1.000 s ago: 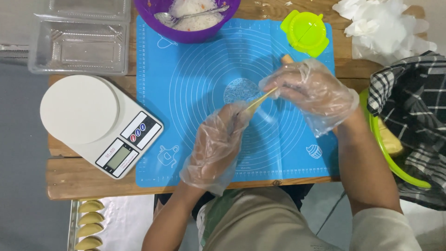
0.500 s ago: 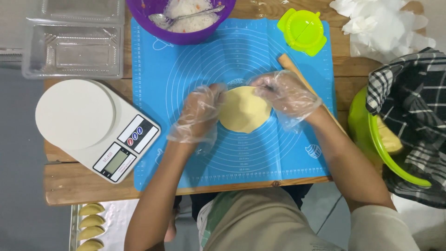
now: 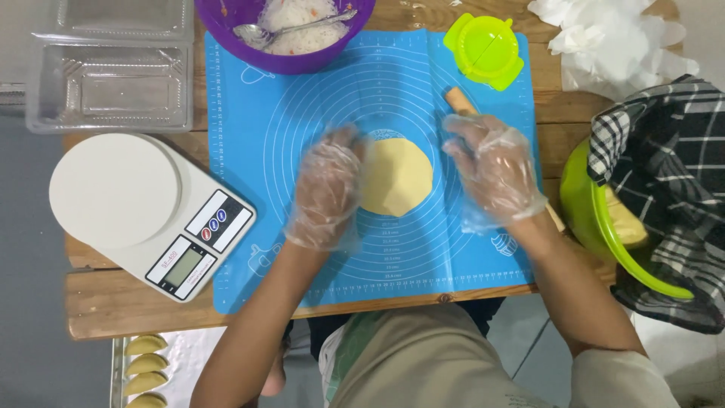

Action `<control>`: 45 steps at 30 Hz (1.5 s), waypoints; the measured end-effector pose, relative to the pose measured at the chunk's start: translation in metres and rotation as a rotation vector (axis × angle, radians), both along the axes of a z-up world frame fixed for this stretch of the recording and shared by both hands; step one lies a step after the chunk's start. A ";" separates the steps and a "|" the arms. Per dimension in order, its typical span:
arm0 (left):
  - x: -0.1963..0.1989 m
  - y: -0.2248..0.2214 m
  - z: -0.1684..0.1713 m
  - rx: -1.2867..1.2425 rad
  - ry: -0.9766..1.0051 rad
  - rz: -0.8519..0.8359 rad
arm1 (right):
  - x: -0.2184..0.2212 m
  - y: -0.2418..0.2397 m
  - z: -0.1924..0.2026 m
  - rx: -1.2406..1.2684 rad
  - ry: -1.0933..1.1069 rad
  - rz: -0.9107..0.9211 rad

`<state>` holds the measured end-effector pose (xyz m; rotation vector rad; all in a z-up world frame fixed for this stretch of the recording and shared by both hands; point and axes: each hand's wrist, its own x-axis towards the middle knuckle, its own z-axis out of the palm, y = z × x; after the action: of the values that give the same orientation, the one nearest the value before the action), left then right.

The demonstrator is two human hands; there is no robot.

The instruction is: Rolling out dough, placing it in a mold, adding filling, and sealing the pastry to make a small pie or dumpling.

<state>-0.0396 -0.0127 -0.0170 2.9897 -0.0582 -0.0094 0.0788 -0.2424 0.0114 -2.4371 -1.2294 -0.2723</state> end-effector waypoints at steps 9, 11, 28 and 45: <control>-0.004 -0.026 -0.080 -0.209 -0.372 -0.259 | -0.061 -0.074 0.000 -0.469 -0.442 -0.429; -0.009 -0.014 -0.071 -0.165 -0.290 -0.159 | -0.070 -0.082 -0.006 -0.637 -0.533 -0.529; -0.084 0.009 0.009 -0.142 -0.370 0.148 | -0.051 -0.011 0.000 -0.049 0.063 0.099; -0.014 0.012 -0.008 -0.066 -0.038 0.204 | -0.010 0.018 -0.014 -0.135 -0.040 -0.164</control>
<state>-0.0541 -0.0011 -0.0250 2.9143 0.2381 0.0705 0.0687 -0.2242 -0.0022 -2.6660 -1.0981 -0.2932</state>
